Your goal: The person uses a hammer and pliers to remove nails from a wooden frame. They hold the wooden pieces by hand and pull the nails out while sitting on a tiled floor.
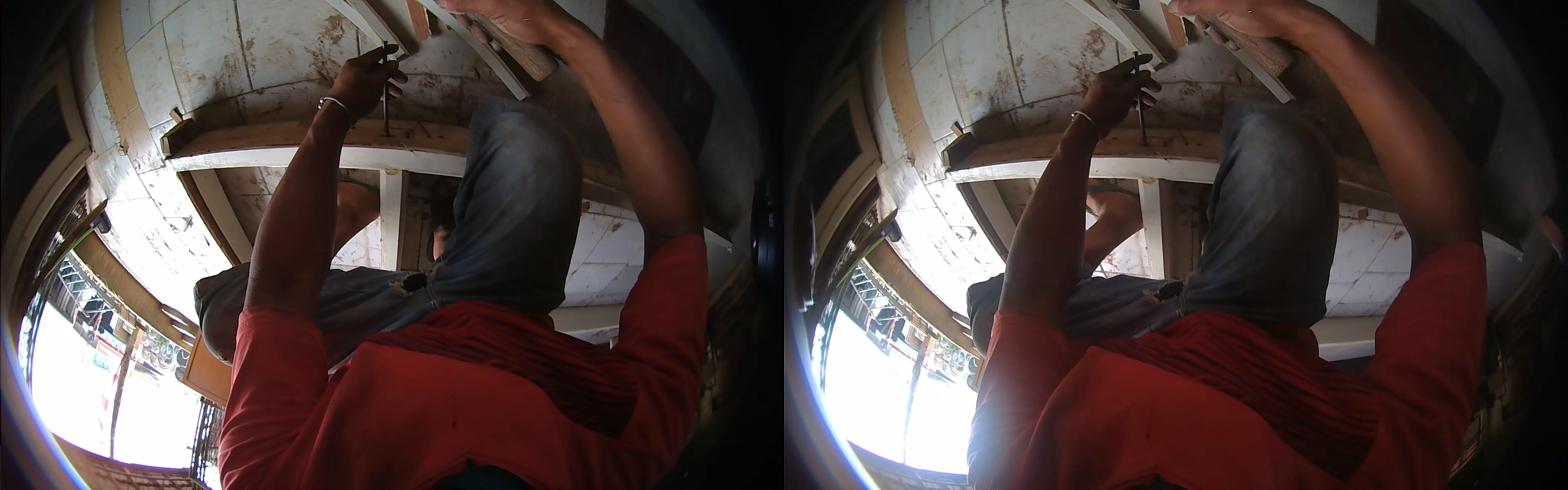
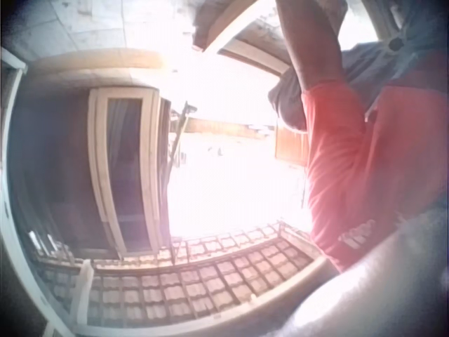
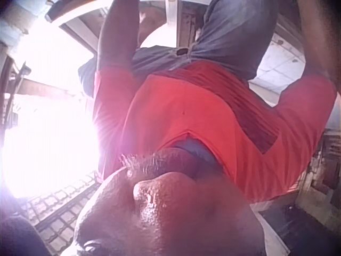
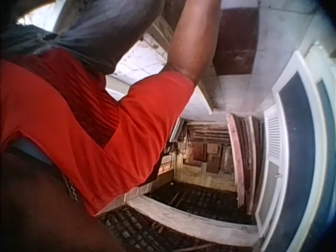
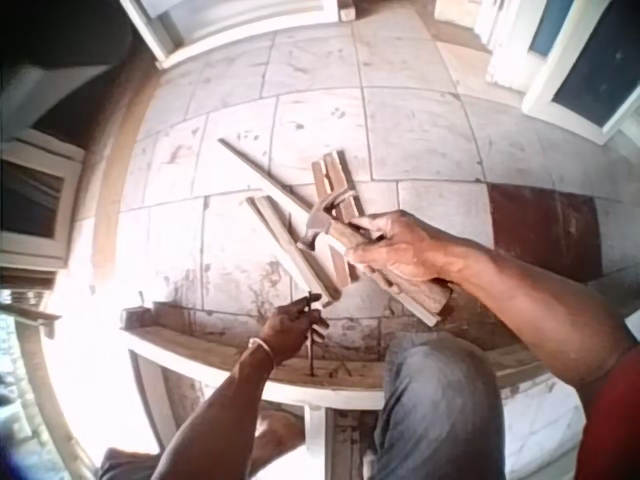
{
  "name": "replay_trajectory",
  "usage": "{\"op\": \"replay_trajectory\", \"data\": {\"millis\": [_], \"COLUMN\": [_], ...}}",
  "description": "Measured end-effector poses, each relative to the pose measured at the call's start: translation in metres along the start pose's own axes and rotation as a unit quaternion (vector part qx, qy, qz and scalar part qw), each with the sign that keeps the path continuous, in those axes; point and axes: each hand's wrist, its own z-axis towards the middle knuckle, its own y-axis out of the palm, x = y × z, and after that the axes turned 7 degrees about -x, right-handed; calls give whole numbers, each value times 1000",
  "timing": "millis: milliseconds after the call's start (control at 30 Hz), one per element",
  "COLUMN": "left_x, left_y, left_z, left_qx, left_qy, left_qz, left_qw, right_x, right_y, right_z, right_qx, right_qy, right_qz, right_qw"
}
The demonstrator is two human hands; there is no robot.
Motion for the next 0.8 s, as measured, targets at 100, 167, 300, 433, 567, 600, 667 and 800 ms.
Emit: {"op": "replay_trajectory", "data": {"millis": [100, 167, 300, 433, 567, 600, 667, 800], "left_x": [0, -4, -11, -12, -10, -9, -9, -10], "left_y": [-3, -3, -6, 0, 7, 7, 7, 7], "left_z": [-4, -3, -2, -4, -2, -3, -3, -3], "left_qx": [3, 12, 26, -3, 5, 5, 15, 16], "left_qy": [21, 21, 29, 66, 27, 27, 22, 21], "left_qz": [10, -19, -65, -13, -41, -41, -59, -60], "left_qw": [1000, 1000, 997, 998, 999, 999, 998, 998], "right_x": [-12, -10, -10, 2, -16, -19, -23, 5], "right_y": [4, 6, 2, 4, 17, 21, 23, 18], "right_z": [-4, 1, 10, 17, 8, 5, 2, 5], "right_qx": [-48, -27, 7, 41, 44, 62, 28, -73], "right_qy": [27, 14, -30, -91, -38, -27, 50, -24], "right_qz": [88, 67, 30, 4, 65, 28, -29, 58], "right_qw": [995, 997, 999, 995, 996, 997, 998, 995]}}
